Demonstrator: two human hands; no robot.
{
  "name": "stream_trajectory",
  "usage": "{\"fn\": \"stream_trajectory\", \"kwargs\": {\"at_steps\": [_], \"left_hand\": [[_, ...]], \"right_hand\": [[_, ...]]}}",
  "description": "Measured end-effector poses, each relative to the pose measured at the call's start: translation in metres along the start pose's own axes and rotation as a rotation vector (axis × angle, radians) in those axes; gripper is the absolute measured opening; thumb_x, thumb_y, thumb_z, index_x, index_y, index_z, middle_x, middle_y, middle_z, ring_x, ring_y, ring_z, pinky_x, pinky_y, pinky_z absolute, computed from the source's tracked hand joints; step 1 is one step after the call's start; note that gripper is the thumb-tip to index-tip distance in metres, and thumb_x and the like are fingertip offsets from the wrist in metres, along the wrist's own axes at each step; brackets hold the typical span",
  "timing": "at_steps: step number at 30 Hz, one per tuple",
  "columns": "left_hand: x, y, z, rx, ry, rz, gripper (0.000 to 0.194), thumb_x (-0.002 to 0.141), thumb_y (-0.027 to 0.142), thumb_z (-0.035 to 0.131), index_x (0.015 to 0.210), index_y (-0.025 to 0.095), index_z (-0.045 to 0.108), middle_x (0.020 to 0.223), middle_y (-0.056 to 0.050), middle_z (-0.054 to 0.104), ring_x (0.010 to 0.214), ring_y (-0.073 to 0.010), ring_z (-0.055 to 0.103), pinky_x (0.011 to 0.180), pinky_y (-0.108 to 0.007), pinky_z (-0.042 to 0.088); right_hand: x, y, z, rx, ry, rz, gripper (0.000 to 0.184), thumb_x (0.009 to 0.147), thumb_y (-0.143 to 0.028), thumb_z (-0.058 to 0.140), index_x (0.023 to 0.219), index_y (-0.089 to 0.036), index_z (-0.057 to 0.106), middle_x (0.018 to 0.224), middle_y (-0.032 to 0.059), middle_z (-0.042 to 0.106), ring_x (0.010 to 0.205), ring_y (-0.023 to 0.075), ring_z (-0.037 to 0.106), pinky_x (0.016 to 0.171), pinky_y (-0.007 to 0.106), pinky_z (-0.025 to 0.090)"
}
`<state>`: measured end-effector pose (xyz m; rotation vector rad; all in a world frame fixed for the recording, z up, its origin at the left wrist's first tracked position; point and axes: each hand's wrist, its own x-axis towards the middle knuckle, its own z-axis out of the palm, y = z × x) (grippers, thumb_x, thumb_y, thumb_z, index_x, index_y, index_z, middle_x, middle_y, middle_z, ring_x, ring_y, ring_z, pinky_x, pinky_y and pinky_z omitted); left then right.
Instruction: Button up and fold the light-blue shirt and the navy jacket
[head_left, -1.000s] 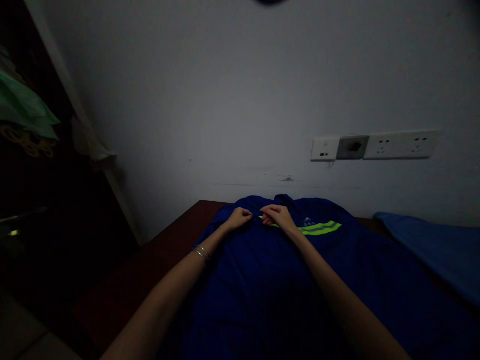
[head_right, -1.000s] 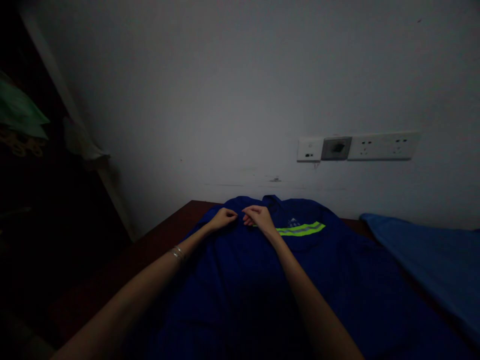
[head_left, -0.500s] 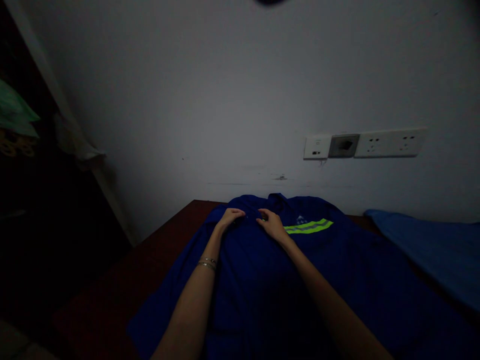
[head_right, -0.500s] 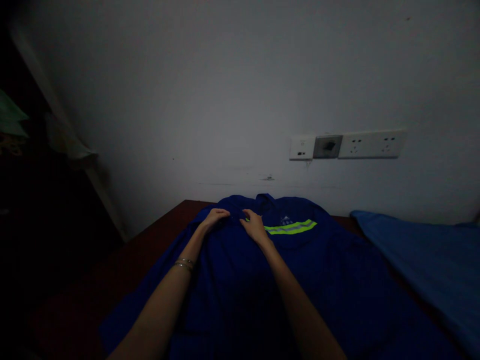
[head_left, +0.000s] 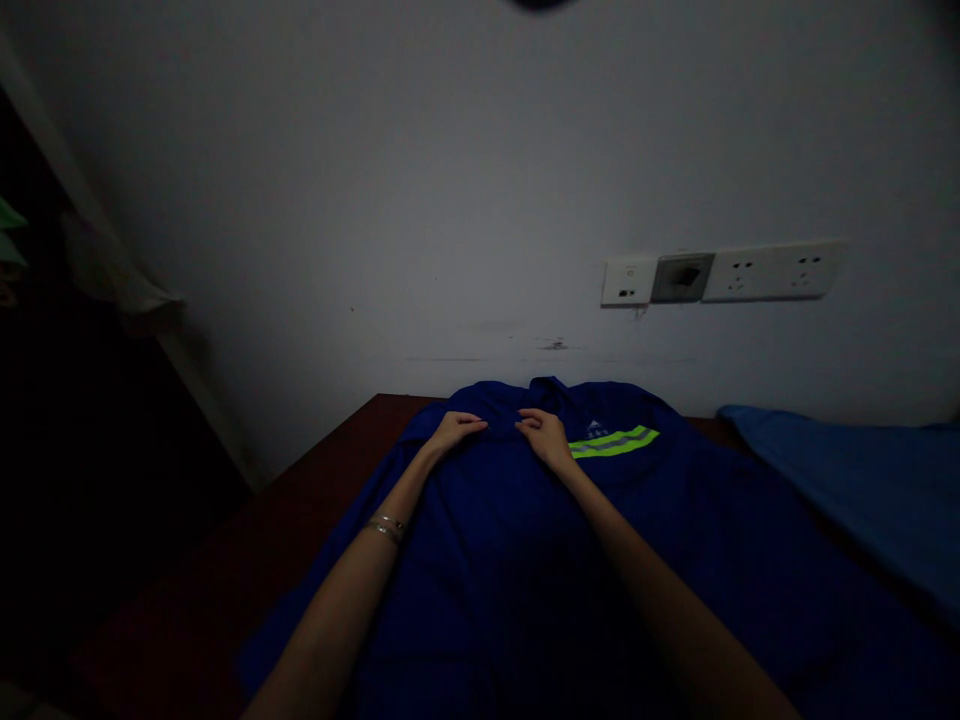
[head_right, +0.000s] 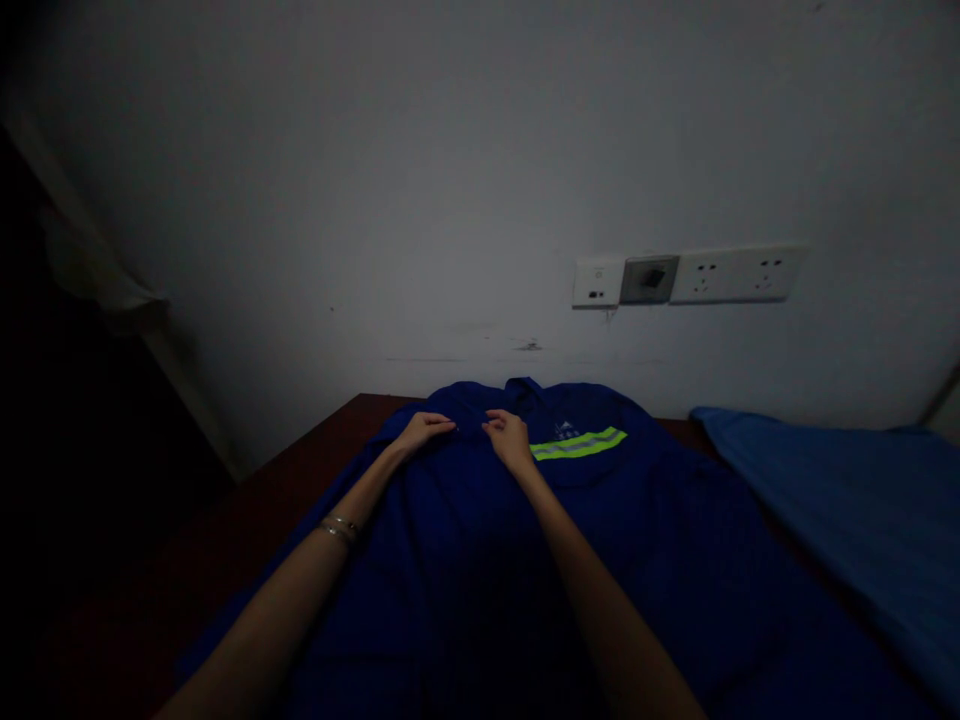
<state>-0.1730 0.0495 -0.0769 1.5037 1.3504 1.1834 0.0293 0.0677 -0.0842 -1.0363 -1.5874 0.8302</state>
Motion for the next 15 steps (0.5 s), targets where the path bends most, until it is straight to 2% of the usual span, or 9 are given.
{"fn": "stream_trajectory", "kwargs": {"at_steps": [4, 8, 10, 13, 15], "left_hand": [[-0.009, 0.008, 0.002, -0.047, -0.008, -0.020, 0.031, 0.057, 0.038, 0.073, 0.076, 0.012, 0.070, 0.069, -0.002, 0.066, 0.062, -0.0121, 0.055, 0.060, -0.023, 0.039], [-0.015, 0.009, 0.012, -0.078, 0.094, -0.020, 0.032, 0.057, 0.038, 0.073, 0.077, 0.013, 0.071, 0.069, -0.003, 0.067, 0.063, -0.0127, 0.056, 0.061, -0.023, 0.040], [-0.015, 0.010, 0.017, -0.049, 0.117, 0.002, 0.032, 0.056, 0.037, 0.073, 0.078, 0.013, 0.071, 0.071, -0.003, 0.068, 0.065, -0.0134, 0.056, 0.063, -0.024, 0.041], [-0.013, 0.014, 0.020, 0.032, 0.089, 0.060, 0.028, 0.059, 0.035, 0.071, 0.075, 0.012, 0.072, 0.073, -0.004, 0.069, 0.066, -0.0141, 0.057, 0.065, -0.024, 0.041], [-0.012, 0.016, 0.021, 0.092, 0.075, 0.103, 0.025, 0.063, 0.034, 0.067, 0.073, 0.012, 0.072, 0.071, -0.004, 0.069, 0.065, -0.0144, 0.057, 0.064, -0.025, 0.041]], "right_hand": [[0.004, 0.004, -0.001, 0.052, 0.002, 0.038, 0.030, 0.065, -0.021, 0.061, 0.093, -0.011, 0.065, 0.065, 0.0037, 0.068, 0.055, 0.0139, 0.060, 0.052, 0.023, 0.045], [0.005, 0.005, -0.002, 0.086, 0.007, 0.050, 0.029, 0.063, -0.022, 0.062, 0.090, -0.011, 0.065, 0.062, 0.0025, 0.067, 0.055, 0.0139, 0.059, 0.053, 0.024, 0.045], [0.004, 0.005, -0.001, 0.101, 0.005, 0.053, 0.029, 0.063, -0.022, 0.061, 0.089, -0.012, 0.065, 0.062, 0.0020, 0.067, 0.055, 0.0141, 0.059, 0.054, 0.025, 0.045], [0.001, 0.002, 0.001, 0.110, 0.004, 0.064, 0.026, 0.062, -0.024, 0.060, 0.086, -0.013, 0.063, 0.062, 0.0016, 0.065, 0.055, 0.0145, 0.059, 0.054, 0.026, 0.045], [-0.002, -0.002, 0.001, 0.078, 0.052, 0.033, 0.022, 0.062, -0.025, 0.061, 0.081, -0.014, 0.061, 0.065, 0.0019, 0.064, 0.056, 0.0141, 0.057, 0.055, 0.026, 0.045]]}}
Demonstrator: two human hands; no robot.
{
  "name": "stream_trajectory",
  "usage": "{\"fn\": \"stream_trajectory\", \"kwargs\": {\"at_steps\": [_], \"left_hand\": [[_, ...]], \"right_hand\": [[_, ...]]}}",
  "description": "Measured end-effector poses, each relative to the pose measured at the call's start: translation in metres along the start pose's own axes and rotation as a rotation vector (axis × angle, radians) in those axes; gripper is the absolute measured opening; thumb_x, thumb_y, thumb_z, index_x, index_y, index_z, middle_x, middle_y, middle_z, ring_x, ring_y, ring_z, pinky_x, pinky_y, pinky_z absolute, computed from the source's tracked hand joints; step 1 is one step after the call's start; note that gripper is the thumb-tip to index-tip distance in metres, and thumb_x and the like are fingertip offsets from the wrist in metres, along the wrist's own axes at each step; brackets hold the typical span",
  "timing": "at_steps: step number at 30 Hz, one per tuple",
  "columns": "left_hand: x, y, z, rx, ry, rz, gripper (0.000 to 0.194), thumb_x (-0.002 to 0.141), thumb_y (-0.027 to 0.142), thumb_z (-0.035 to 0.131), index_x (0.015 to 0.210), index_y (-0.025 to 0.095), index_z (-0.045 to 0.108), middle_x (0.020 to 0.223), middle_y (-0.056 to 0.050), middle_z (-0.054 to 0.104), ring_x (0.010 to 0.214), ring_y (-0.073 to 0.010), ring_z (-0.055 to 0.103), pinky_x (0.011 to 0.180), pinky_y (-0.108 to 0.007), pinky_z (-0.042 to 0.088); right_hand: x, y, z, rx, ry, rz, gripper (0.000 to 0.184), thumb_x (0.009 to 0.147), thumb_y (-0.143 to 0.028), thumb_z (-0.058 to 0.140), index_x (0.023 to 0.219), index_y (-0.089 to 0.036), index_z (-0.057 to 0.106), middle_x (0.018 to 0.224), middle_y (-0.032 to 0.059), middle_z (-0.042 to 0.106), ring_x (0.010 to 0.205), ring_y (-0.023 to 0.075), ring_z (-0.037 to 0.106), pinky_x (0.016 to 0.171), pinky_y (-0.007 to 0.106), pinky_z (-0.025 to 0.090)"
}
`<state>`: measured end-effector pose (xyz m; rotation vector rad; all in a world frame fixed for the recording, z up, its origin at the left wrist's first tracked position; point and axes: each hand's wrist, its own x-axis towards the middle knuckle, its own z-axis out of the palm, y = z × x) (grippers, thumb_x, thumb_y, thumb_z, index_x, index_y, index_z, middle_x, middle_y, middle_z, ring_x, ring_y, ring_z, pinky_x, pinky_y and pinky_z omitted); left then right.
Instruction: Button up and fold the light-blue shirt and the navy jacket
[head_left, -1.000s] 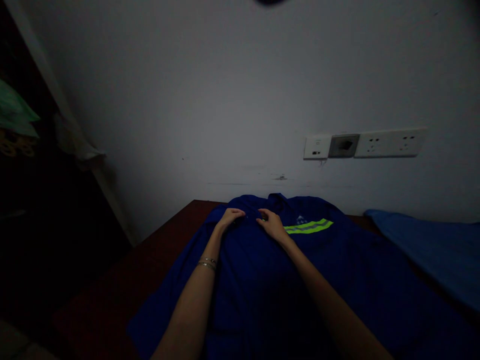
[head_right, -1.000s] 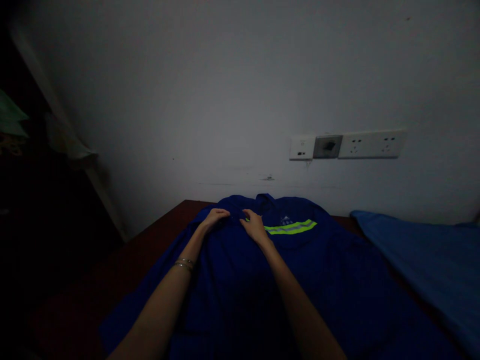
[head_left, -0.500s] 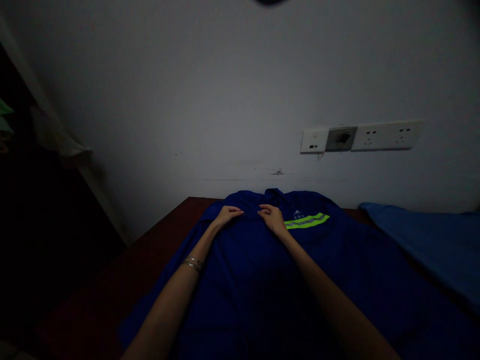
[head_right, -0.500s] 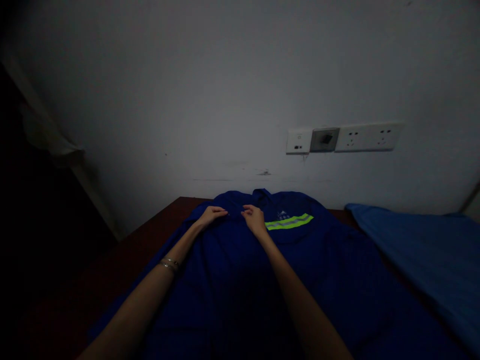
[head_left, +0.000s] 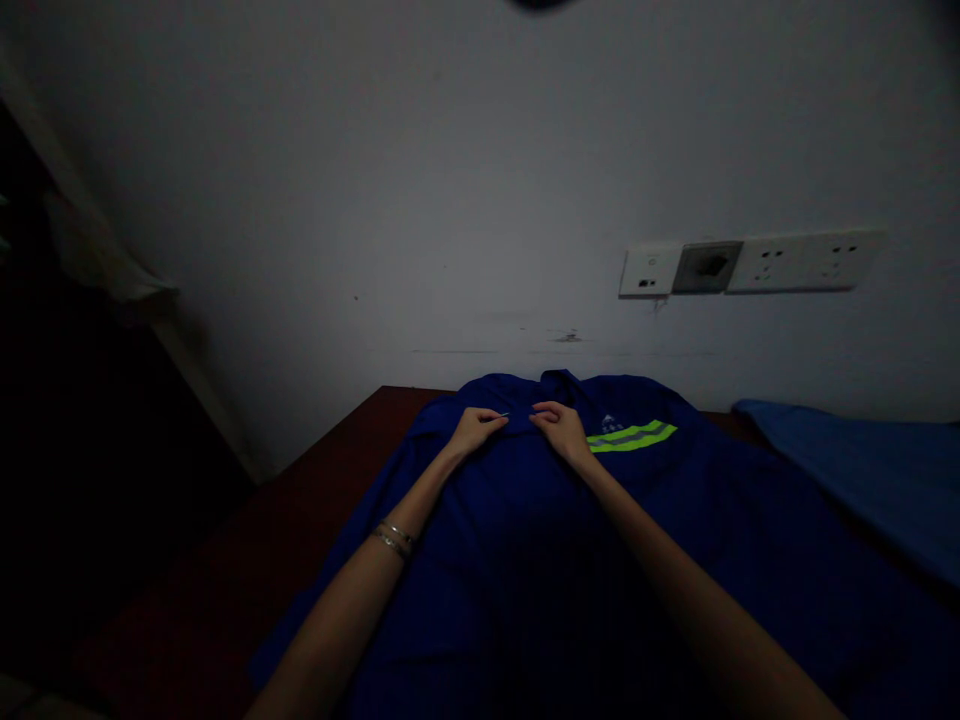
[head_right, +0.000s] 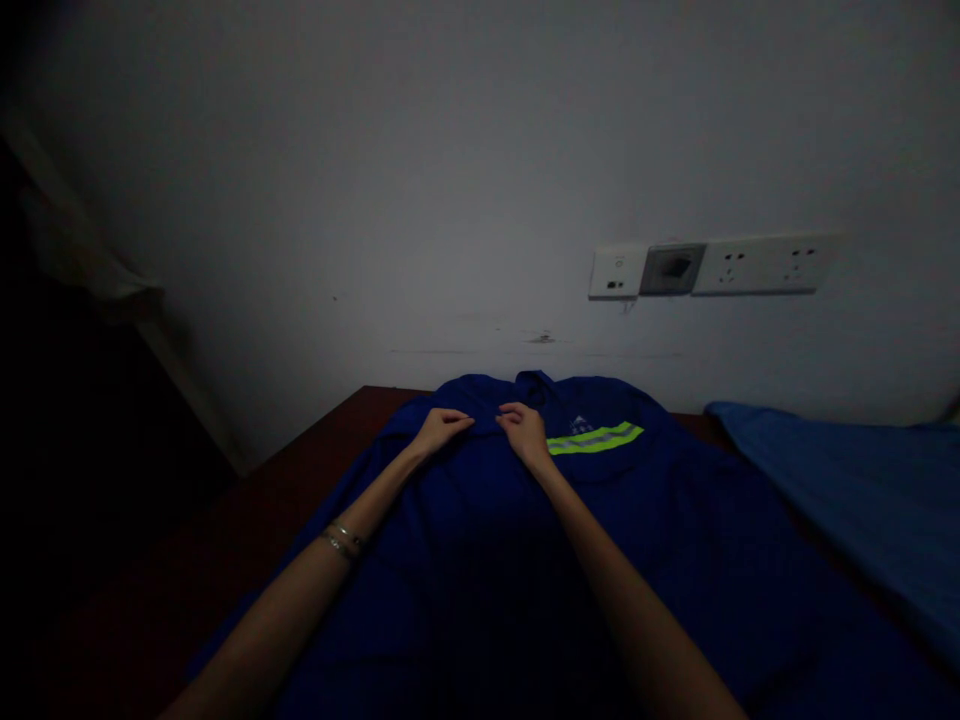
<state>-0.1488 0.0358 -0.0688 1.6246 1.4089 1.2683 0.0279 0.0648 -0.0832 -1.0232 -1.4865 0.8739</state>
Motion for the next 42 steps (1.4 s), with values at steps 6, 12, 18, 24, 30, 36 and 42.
{"fn": "stream_trajectory", "kwargs": {"at_steps": [6, 12, 18, 24, 30, 36, 42], "left_hand": [[0.002, 0.000, -0.001, 0.035, 0.045, 0.048, 0.023, 0.067, 0.031, 0.062, 0.075, 0.012, 0.072, 0.074, -0.005, 0.069, 0.070, -0.0167, 0.059, 0.069, -0.027, 0.043], [0.008, -0.009, 0.000, -0.022, 0.099, 0.018, 0.015, 0.067, 0.023, 0.065, 0.075, 0.012, 0.072, 0.081, -0.008, 0.070, 0.078, -0.0182, 0.061, 0.078, -0.029, 0.044], [0.010, -0.017, 0.001, -0.082, 0.099, -0.038, 0.015, 0.070, 0.014, 0.060, 0.081, 0.012, 0.071, 0.083, -0.007, 0.070, 0.080, -0.0168, 0.061, 0.075, -0.027, 0.046], [0.009, -0.018, 0.002, -0.100, 0.108, -0.076, 0.018, 0.070, 0.016, 0.062, 0.086, 0.011, 0.070, 0.077, -0.007, 0.070, 0.071, -0.0156, 0.061, 0.071, -0.027, 0.046], [0.008, -0.016, 0.002, -0.136, 0.102, -0.095, 0.013, 0.068, 0.015, 0.063, 0.078, 0.011, 0.070, 0.074, -0.006, 0.070, 0.069, -0.0145, 0.061, 0.071, -0.027, 0.046], [0.004, -0.012, 0.002, -0.080, 0.090, -0.084, 0.013, 0.065, 0.019, 0.066, 0.074, 0.012, 0.071, 0.069, -0.004, 0.069, 0.064, -0.0139, 0.059, 0.064, -0.025, 0.044], [0.003, -0.010, 0.001, -0.029, 0.092, -0.082, 0.015, 0.065, 0.023, 0.064, 0.073, 0.012, 0.071, 0.067, -0.004, 0.068, 0.063, -0.0143, 0.058, 0.062, -0.025, 0.043]], "right_hand": [[-0.011, -0.037, -0.005, -0.252, 0.001, -0.303, 0.017, 0.066, -0.028, 0.060, 0.079, -0.017, 0.057, 0.068, -0.0008, 0.057, 0.059, 0.0116, 0.051, 0.057, 0.023, 0.041], [-0.027, -0.052, 0.000, -0.563, -0.571, -0.324, 0.014, 0.072, -0.018, 0.053, 0.077, -0.019, 0.066, 0.068, -0.0001, 0.064, 0.062, 0.0122, 0.057, 0.058, 0.021, 0.039], [-0.038, -0.025, 0.010, -0.881, -0.584, -0.327, 0.026, 0.079, -0.020, 0.052, 0.100, -0.021, 0.067, 0.088, 0.0059, 0.070, 0.081, 0.0174, 0.063, 0.074, 0.024, 0.042], [-0.042, -0.021, 0.012, -0.988, -0.658, -0.374, 0.026, 0.083, -0.023, 0.049, 0.103, -0.023, 0.065, 0.097, 0.0073, 0.069, 0.090, 0.0197, 0.063, 0.076, 0.026, 0.043], [-0.040, -0.020, 0.009, -1.025, -0.655, -0.380, 0.025, 0.084, -0.023, 0.050, 0.104, -0.023, 0.065, 0.097, 0.0083, 0.068, 0.090, 0.0206, 0.063, 0.075, 0.027, 0.043], [-0.040, -0.018, 0.008, -1.095, -0.649, -0.452, 0.022, 0.084, -0.020, 0.048, 0.093, -0.019, 0.067, 0.088, 0.0103, 0.069, 0.083, 0.0214, 0.064, 0.070, 0.026, 0.043], [-0.043, -0.017, 0.009, -1.141, -0.651, -0.533, 0.024, 0.087, -0.019, 0.042, 0.086, -0.016, 0.066, 0.085, 0.0123, 0.069, 0.080, 0.0227, 0.065, 0.068, 0.028, 0.043]]}}
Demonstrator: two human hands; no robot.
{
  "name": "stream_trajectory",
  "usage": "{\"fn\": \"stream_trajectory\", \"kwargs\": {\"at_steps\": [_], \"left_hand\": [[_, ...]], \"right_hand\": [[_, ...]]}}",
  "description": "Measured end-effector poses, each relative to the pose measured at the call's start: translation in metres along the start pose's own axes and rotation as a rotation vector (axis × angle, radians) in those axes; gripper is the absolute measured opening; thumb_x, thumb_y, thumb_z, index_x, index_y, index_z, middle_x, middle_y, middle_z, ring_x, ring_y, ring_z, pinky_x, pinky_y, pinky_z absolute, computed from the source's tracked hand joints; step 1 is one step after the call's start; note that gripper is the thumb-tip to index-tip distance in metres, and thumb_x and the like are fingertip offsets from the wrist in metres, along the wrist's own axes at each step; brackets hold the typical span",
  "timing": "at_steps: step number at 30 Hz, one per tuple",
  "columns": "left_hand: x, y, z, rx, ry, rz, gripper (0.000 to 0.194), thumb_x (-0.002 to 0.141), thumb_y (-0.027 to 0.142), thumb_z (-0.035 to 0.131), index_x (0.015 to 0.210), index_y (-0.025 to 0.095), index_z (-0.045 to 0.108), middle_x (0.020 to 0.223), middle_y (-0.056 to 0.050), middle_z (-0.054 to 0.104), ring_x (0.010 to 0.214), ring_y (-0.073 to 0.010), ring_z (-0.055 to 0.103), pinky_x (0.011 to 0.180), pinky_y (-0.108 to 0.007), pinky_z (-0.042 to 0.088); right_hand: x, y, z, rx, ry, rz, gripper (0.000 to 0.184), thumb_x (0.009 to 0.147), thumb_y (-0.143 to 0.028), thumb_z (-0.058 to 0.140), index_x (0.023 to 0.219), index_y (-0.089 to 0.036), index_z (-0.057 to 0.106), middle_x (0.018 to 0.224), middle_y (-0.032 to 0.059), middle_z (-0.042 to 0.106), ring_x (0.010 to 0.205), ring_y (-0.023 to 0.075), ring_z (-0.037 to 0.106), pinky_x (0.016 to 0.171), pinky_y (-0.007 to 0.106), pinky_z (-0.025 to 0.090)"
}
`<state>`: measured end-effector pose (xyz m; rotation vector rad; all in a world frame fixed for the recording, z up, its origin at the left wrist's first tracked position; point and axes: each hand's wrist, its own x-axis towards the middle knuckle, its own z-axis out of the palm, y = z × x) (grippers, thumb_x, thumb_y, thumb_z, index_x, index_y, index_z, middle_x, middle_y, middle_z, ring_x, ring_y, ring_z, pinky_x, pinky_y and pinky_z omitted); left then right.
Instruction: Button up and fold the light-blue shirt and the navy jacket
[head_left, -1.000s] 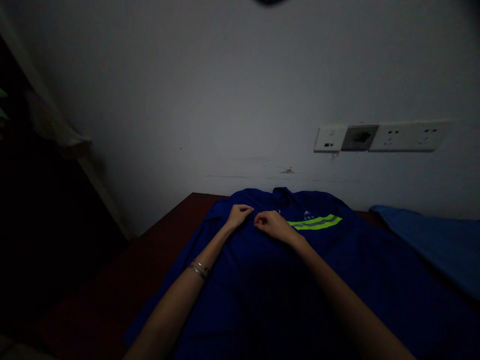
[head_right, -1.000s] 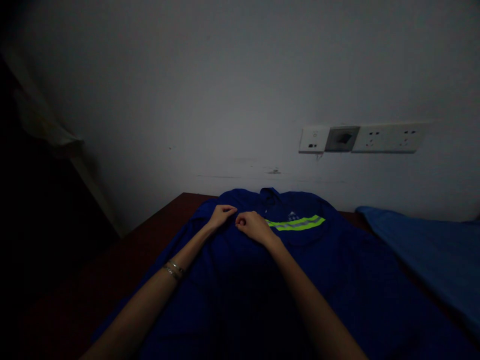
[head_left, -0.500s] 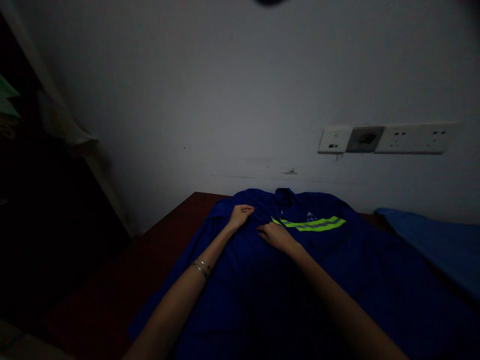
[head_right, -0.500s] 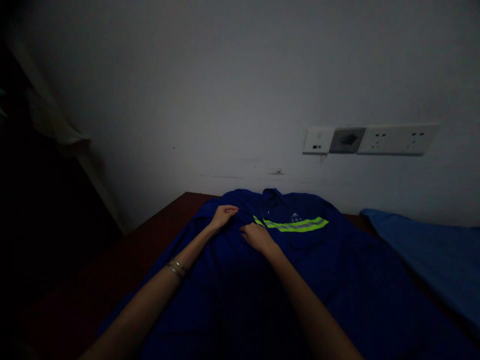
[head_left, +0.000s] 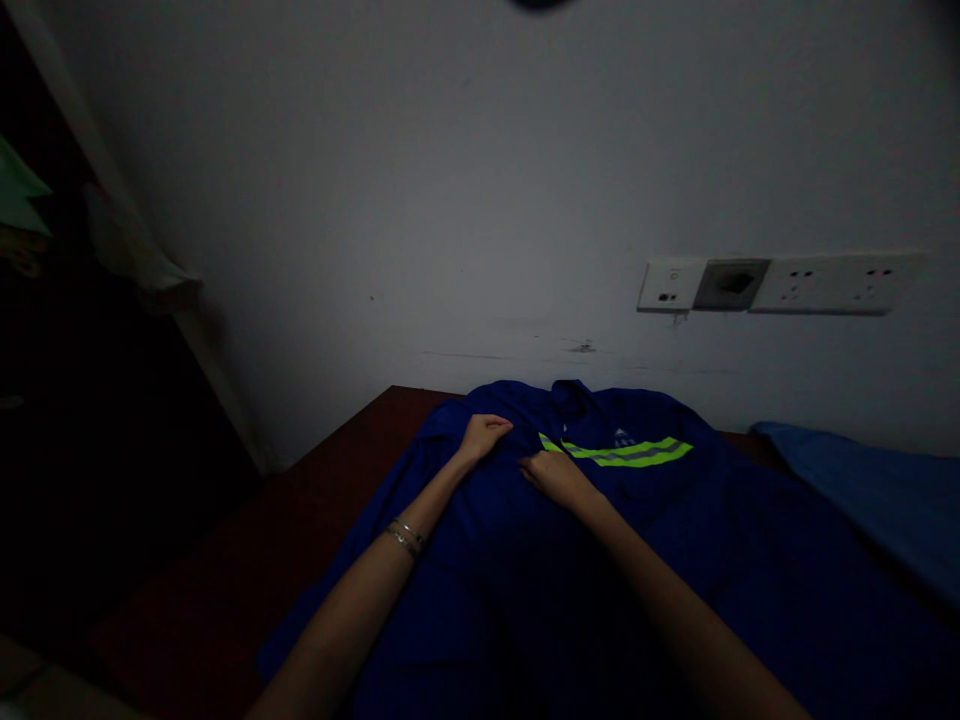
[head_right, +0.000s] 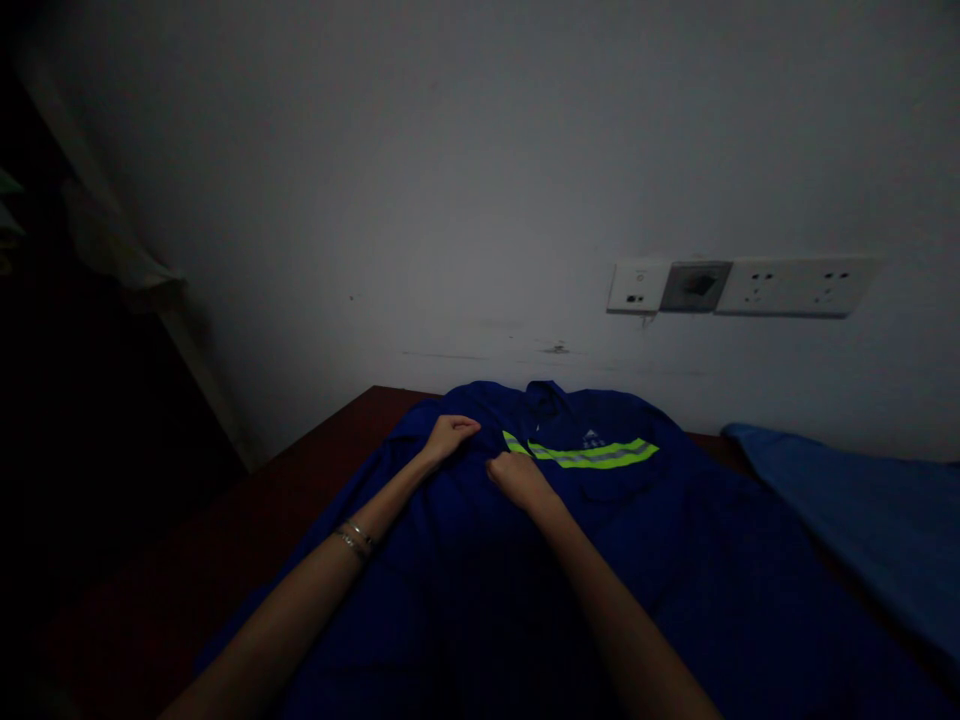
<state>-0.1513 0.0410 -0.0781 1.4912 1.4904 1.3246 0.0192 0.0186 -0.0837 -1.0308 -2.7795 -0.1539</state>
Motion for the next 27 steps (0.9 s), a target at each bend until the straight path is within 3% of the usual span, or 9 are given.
{"fn": "stream_trajectory", "kwargs": {"at_steps": [8, 15, 27], "left_hand": [[0.0002, 0.0015, -0.0003, -0.029, 0.000, 0.016, 0.012, 0.066, 0.019, 0.063, 0.071, 0.012, 0.071, 0.070, -0.005, 0.069, 0.066, -0.0145, 0.059, 0.065, -0.025, 0.044], [0.0010, 0.0012, 0.0002, -0.003, 0.004, 0.038, 0.013, 0.066, 0.021, 0.063, 0.071, 0.012, 0.071, 0.069, -0.004, 0.069, 0.068, -0.0154, 0.059, 0.065, -0.025, 0.044], [-0.0034, -0.0014, 0.0037, -0.001, -0.104, 0.060, 0.020, 0.067, 0.027, 0.062, 0.074, 0.010, 0.070, 0.070, -0.005, 0.068, 0.064, -0.0141, 0.058, 0.062, -0.023, 0.043]], "right_hand": [[-0.0011, -0.0020, 0.0009, -0.048, 0.034, 0.010, 0.026, 0.090, -0.020, 0.036, 0.086, -0.015, 0.061, 0.084, 0.0115, 0.068, 0.075, 0.0219, 0.065, 0.064, 0.028, 0.041], [-0.0026, 0.0011, 0.0045, 0.010, 0.169, 0.098, 0.025, 0.092, -0.026, 0.033, 0.095, -0.017, 0.056, 0.080, 0.0085, 0.067, 0.071, 0.0189, 0.064, 0.062, 0.025, 0.038], [-0.0004, -0.0021, 0.0048, 0.072, 0.246, 0.247, 0.027, 0.092, -0.025, 0.032, 0.097, -0.016, 0.057, 0.084, 0.0101, 0.068, 0.075, 0.0201, 0.065, 0.066, 0.026, 0.042]]}}
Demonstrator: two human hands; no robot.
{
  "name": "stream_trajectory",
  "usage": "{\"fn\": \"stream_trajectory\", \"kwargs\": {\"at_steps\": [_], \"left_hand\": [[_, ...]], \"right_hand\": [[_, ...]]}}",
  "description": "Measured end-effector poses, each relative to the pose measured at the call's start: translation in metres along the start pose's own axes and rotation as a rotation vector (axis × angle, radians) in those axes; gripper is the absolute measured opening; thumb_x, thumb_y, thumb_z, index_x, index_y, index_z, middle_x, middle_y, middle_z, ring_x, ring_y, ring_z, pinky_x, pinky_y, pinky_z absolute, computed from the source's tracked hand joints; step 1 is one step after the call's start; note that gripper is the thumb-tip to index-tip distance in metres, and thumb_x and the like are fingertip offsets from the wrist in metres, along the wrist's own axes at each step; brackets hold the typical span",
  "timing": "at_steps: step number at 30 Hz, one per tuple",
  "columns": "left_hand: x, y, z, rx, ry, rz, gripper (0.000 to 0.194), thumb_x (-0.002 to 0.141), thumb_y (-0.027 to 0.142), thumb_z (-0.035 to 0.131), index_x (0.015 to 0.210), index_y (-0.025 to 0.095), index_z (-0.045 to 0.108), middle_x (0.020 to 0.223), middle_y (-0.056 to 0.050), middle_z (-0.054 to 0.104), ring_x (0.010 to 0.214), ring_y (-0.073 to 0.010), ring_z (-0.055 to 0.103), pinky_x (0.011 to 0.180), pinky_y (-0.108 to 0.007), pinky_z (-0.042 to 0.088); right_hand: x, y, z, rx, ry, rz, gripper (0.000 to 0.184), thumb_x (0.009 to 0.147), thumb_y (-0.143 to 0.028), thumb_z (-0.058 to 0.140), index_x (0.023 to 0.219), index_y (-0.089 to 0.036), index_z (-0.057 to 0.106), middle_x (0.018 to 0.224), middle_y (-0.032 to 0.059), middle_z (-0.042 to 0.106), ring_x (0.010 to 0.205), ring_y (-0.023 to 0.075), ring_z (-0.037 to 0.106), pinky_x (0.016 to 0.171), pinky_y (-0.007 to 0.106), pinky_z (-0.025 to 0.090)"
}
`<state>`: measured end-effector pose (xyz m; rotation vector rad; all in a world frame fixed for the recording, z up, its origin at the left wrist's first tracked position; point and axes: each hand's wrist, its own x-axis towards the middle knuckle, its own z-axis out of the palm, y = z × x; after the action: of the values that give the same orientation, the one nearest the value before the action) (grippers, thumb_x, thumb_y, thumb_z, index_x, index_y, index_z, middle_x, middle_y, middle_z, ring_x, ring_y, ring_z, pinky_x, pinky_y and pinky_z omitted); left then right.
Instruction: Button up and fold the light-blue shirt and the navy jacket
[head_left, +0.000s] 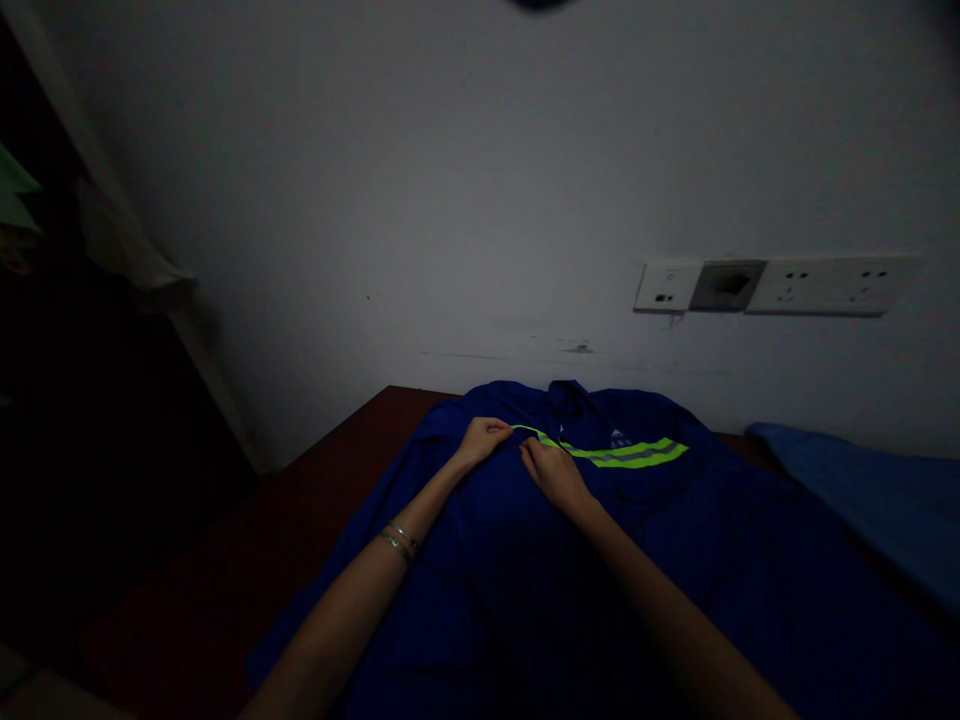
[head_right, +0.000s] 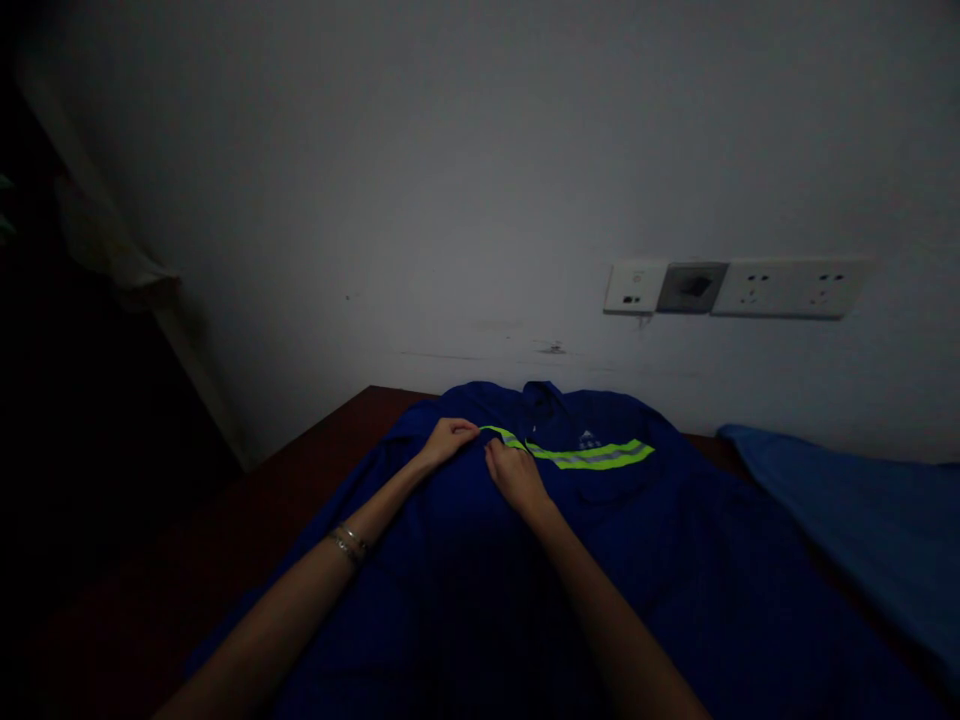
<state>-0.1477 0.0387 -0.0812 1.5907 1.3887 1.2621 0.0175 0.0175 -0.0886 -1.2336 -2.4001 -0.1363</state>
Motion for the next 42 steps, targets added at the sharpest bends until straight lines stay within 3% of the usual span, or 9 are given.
{"fn": "stream_trajectory", "kwargs": {"at_steps": [18, 34, 42], "left_hand": [[0.001, 0.005, -0.001, 0.014, -0.012, -0.020, 0.020, 0.067, 0.024, 0.062, 0.076, 0.008, 0.069, 0.070, -0.005, 0.068, 0.063, -0.0129, 0.058, 0.063, -0.023, 0.044], [-0.005, 0.026, -0.008, 0.143, -0.180, -0.064, 0.017, 0.070, 0.020, 0.060, 0.074, 0.008, 0.071, 0.062, -0.001, 0.064, 0.056, -0.0096, 0.051, 0.054, -0.019, 0.037], [-0.004, 0.025, -0.005, 0.085, -0.107, -0.182, 0.027, 0.072, 0.010, 0.058, 0.098, 0.006, 0.064, 0.043, 0.008, 0.045, 0.039, -0.0045, 0.036, 0.041, -0.017, 0.026]], "right_hand": [[0.004, -0.005, 0.000, 0.012, 0.009, 0.074, 0.026, 0.090, -0.024, 0.035, 0.093, -0.015, 0.059, 0.082, 0.0101, 0.068, 0.078, 0.0205, 0.065, 0.068, 0.027, 0.043], [0.004, -0.006, -0.001, -0.066, -0.023, 0.073, 0.026, 0.090, -0.026, 0.035, 0.089, -0.016, 0.059, 0.077, 0.0093, 0.068, 0.071, 0.0205, 0.065, 0.061, 0.026, 0.041], [0.000, -0.012, -0.004, -0.152, -0.073, 0.036, 0.030, 0.092, -0.025, 0.031, 0.094, -0.014, 0.058, 0.078, 0.0123, 0.068, 0.070, 0.0215, 0.065, 0.062, 0.027, 0.043]]}}
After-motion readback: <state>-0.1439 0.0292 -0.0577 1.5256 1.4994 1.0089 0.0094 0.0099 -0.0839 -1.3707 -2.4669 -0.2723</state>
